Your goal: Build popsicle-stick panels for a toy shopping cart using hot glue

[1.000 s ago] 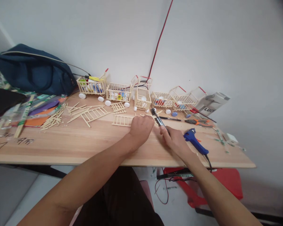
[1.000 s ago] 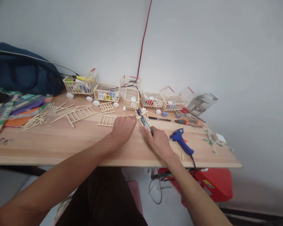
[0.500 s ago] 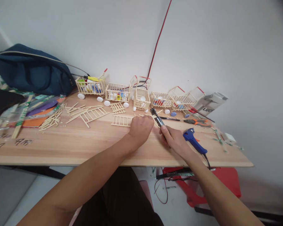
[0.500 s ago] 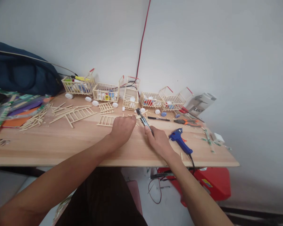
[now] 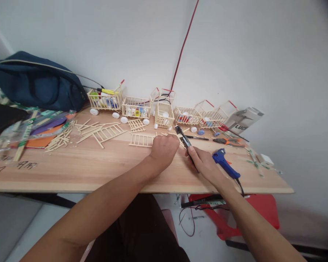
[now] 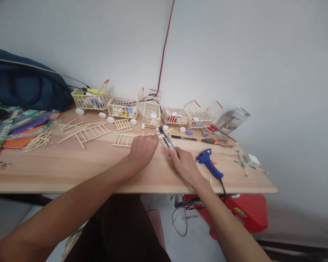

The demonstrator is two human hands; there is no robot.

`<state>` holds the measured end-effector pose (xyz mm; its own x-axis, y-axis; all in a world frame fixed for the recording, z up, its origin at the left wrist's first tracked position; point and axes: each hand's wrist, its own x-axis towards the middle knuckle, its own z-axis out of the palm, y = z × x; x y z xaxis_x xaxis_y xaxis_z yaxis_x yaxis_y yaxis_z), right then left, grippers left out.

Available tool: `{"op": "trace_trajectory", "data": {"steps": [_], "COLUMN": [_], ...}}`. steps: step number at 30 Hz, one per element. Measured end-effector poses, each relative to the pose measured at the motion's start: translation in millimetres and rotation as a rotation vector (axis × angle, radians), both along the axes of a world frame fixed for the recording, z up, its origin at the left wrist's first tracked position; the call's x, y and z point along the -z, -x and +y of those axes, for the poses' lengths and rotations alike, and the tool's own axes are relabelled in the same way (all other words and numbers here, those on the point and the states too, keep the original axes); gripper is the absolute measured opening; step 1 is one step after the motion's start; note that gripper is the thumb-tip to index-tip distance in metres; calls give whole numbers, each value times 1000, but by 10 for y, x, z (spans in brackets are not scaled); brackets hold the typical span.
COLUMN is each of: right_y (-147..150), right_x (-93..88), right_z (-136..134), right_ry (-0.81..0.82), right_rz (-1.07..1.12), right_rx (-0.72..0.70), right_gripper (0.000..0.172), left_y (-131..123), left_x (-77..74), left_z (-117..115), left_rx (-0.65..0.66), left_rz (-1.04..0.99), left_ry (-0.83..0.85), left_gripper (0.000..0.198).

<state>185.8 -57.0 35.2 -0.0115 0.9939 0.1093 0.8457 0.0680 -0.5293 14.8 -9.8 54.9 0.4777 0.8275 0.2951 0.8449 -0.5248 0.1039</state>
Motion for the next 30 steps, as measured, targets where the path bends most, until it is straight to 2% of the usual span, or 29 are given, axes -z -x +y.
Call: {"op": "trace_trajectory", "data": {"steps": [9, 30], "right_y": [-3, -5], "right_x": [-85, -4], "right_z": [-8, -18], "right_ry": [61, -4], "right_rz": [-31, -61], "right_rx": [40, 20], "right_gripper": [61, 61], "left_y": [-5, -11], "left_x": [27, 11], "left_z": [8, 14], "left_rx": [14, 9], "left_rz": [1, 15], "left_ry": [-11, 22], "left_gripper": [26, 26]}}
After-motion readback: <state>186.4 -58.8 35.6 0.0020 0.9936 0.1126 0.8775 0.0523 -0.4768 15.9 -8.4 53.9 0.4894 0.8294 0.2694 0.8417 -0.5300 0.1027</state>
